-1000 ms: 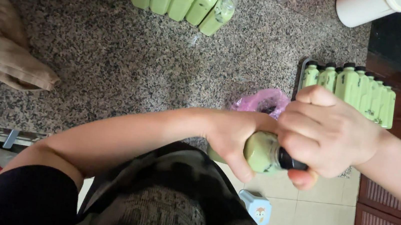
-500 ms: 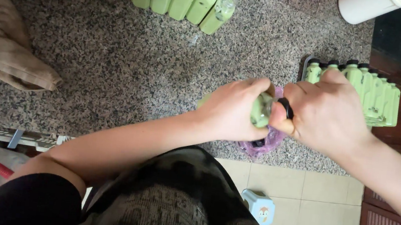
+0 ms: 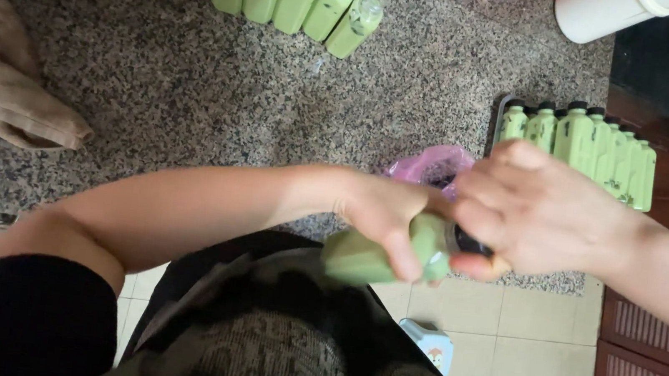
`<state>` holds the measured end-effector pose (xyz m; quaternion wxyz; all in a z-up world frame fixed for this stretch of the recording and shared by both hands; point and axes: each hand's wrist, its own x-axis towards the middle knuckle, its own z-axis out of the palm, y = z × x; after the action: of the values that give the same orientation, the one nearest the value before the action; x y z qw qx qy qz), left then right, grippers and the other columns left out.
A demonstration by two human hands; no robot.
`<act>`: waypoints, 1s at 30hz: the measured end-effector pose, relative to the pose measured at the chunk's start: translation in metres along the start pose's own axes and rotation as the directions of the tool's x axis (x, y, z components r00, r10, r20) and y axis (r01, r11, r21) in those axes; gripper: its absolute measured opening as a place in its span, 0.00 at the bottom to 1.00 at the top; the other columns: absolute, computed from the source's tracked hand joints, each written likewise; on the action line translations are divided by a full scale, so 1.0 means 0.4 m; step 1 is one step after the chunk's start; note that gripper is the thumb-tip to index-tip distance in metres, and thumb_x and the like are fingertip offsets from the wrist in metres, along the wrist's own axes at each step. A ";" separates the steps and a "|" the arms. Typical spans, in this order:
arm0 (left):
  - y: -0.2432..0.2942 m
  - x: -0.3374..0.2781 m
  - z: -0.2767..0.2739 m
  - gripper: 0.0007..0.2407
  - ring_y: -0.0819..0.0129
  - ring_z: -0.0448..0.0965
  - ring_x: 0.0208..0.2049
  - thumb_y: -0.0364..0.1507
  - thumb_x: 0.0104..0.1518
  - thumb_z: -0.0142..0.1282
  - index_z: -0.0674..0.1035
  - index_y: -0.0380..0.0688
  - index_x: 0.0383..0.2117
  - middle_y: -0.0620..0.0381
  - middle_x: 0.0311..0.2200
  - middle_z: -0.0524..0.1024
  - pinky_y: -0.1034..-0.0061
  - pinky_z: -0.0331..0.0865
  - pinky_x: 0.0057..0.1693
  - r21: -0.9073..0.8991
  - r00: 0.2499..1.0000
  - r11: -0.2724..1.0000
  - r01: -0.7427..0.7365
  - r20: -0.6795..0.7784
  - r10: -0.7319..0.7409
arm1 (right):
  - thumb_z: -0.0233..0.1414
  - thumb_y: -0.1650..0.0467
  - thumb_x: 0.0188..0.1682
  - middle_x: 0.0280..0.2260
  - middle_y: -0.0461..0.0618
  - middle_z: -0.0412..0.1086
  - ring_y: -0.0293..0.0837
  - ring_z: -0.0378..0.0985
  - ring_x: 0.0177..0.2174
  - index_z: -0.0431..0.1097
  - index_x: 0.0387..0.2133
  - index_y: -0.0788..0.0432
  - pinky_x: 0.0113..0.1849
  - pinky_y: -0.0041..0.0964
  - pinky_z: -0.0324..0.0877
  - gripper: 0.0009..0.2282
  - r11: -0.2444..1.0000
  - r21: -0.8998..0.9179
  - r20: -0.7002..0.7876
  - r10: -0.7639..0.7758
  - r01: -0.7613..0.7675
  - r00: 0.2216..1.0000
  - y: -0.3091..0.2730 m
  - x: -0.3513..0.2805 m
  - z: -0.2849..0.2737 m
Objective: Manually placing plastic caps on bottles filled with green liquid and organizing them onto a metal tray.
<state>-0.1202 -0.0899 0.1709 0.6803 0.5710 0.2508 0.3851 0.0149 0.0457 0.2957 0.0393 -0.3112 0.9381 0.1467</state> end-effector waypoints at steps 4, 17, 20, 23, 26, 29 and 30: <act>0.038 0.000 -0.020 0.22 0.66 0.86 0.29 0.31 0.34 0.67 0.80 0.41 0.40 0.56 0.32 0.84 0.79 0.81 0.37 0.317 0.945 0.934 0.164 -0.321 -0.057 | 0.29 0.45 0.57 0.21 0.44 0.68 0.43 0.65 0.21 0.66 0.27 0.48 0.45 0.38 0.60 0.27 0.943 0.020 0.059 0.332 -0.333 0.941 -0.025 -0.005 0.026; -0.094 0.014 -0.093 0.23 0.43 0.81 0.48 0.30 0.42 0.70 0.76 0.40 0.46 0.42 0.43 0.79 0.51 0.75 0.55 0.471 0.831 0.880 0.067 -0.514 0.212 | 0.33 0.48 0.60 0.28 0.70 0.76 0.72 0.80 0.41 0.75 0.28 0.64 0.46 0.64 0.71 0.33 0.208 0.298 0.575 0.740 -0.932 0.349 -0.014 0.077 0.026; -0.026 -0.029 -0.090 0.23 0.52 0.82 0.45 0.29 0.42 0.67 0.76 0.40 0.47 0.47 0.43 0.80 0.59 0.76 0.51 0.291 0.926 0.957 0.014 -0.364 0.098 | 0.38 0.50 0.60 0.33 0.59 0.72 0.61 0.78 0.37 0.72 0.38 0.56 0.46 0.56 0.69 0.25 0.781 0.221 0.063 0.587 -0.585 0.807 0.013 0.029 0.048; 0.000 -0.037 -0.081 0.25 0.57 0.84 0.43 0.33 0.42 0.70 0.77 0.39 0.48 0.49 0.42 0.82 0.66 0.77 0.50 0.283 0.974 0.959 -0.014 -0.213 0.077 | 0.38 0.47 0.59 0.34 0.50 0.65 0.51 0.71 0.34 0.69 0.35 0.51 0.45 0.48 0.65 0.24 0.985 -0.058 -0.284 0.142 -0.165 0.948 0.045 0.025 0.049; 0.034 -0.028 -0.045 0.27 0.49 0.82 0.45 0.39 0.45 0.70 0.77 0.32 0.46 0.40 0.43 0.81 0.60 0.76 0.53 0.264 0.978 0.951 -0.163 -0.087 0.191 | 0.40 0.50 0.56 0.27 0.49 0.63 0.51 0.68 0.29 0.68 0.28 0.52 0.40 0.47 0.66 0.21 0.998 -0.042 -0.367 -0.051 0.039 0.929 0.056 0.046 0.049; 0.048 -0.024 -0.022 0.25 0.45 0.81 0.44 0.38 0.48 0.67 0.76 0.29 0.46 0.37 0.43 0.79 0.57 0.76 0.53 0.241 0.968 0.956 -0.166 -0.146 0.205 | 0.40 0.56 0.53 0.24 0.47 0.63 0.48 0.68 0.25 0.68 0.24 0.52 0.36 0.45 0.66 0.17 0.996 0.038 -0.387 -0.060 0.081 0.920 0.060 0.039 0.077; 0.044 -0.025 -0.018 0.21 0.51 0.82 0.41 0.34 0.48 0.67 0.77 0.34 0.45 0.44 0.40 0.79 0.61 0.77 0.51 0.229 0.955 0.967 -0.116 -0.242 0.172 | 0.39 0.58 0.52 0.22 0.47 0.63 0.48 0.68 0.24 0.67 0.21 0.51 0.35 0.45 0.66 0.16 0.998 0.046 -0.377 -0.023 0.043 0.926 0.059 0.034 0.090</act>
<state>-0.1357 -0.0931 0.1854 0.5467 0.6016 0.3351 0.4763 -0.0106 0.0668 0.2650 -0.1306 -0.3482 0.9265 0.0583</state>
